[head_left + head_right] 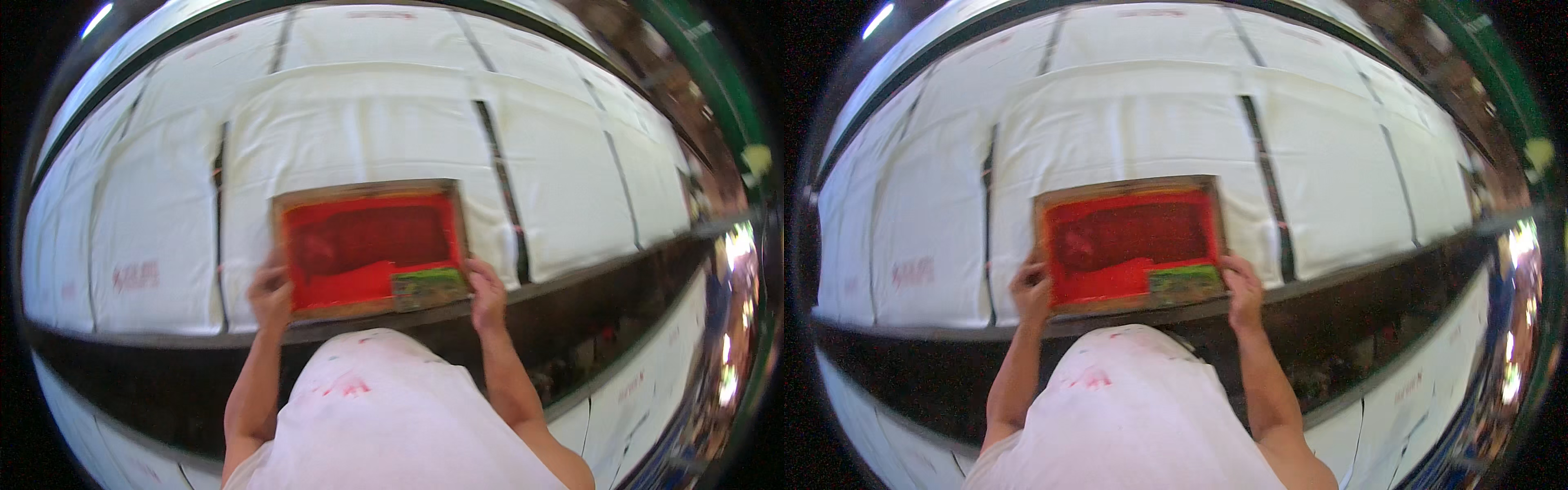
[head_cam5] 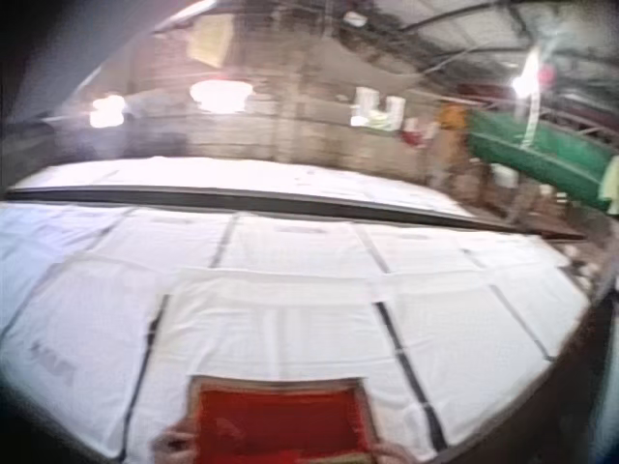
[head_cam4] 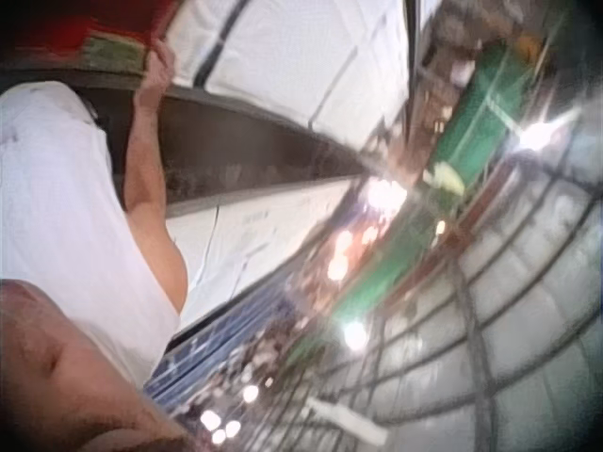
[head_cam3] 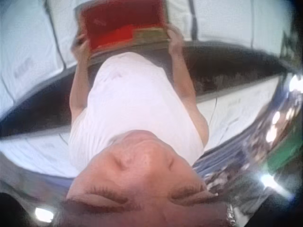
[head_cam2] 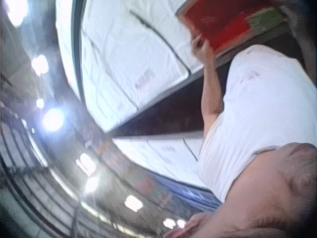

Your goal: The person repeatedly applies red ink to a screen-printing frame using a squeegee, spreading it evenly across the mesh. The person then lifts the frame to press the ink onto a white t-shirt below, repeating the process multiple times.

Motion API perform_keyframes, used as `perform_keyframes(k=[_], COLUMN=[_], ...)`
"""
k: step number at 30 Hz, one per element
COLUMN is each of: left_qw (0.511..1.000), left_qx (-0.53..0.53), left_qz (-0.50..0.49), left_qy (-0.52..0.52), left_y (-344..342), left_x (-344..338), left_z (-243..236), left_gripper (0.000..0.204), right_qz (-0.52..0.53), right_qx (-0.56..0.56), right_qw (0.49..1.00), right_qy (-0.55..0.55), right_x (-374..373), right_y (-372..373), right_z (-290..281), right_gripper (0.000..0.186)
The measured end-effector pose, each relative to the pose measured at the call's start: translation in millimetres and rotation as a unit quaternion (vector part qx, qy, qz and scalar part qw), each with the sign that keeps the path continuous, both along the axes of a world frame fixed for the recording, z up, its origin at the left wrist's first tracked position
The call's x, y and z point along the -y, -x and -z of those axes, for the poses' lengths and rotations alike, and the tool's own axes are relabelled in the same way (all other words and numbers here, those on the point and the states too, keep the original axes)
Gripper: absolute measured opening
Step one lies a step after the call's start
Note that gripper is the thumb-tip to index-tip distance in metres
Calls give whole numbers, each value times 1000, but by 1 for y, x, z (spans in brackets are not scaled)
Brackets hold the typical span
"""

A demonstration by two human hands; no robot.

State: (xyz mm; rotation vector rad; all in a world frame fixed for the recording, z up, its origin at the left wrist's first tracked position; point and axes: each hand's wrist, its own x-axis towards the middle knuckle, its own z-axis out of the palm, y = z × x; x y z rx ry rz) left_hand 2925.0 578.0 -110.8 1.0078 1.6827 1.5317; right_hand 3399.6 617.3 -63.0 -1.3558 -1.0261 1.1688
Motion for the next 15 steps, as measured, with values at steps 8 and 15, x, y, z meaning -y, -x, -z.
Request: perform_keyframes(k=[8,15], left_qw=[998,997], left_qx=[61,69], left_qz=[26,17], left_qy=[-4,20], left_y=[4,1], left_x=[-6,-2], left_z=[-10,-15], left_gripper=[26,30], right_qz=[12,-4], right_qx=[-85,-35], right_qw=[996,999], right_qy=[-7,7], right_x=[5,4], right_y=[4,3], right_z=[-2,-5], right_gripper=[37,38])
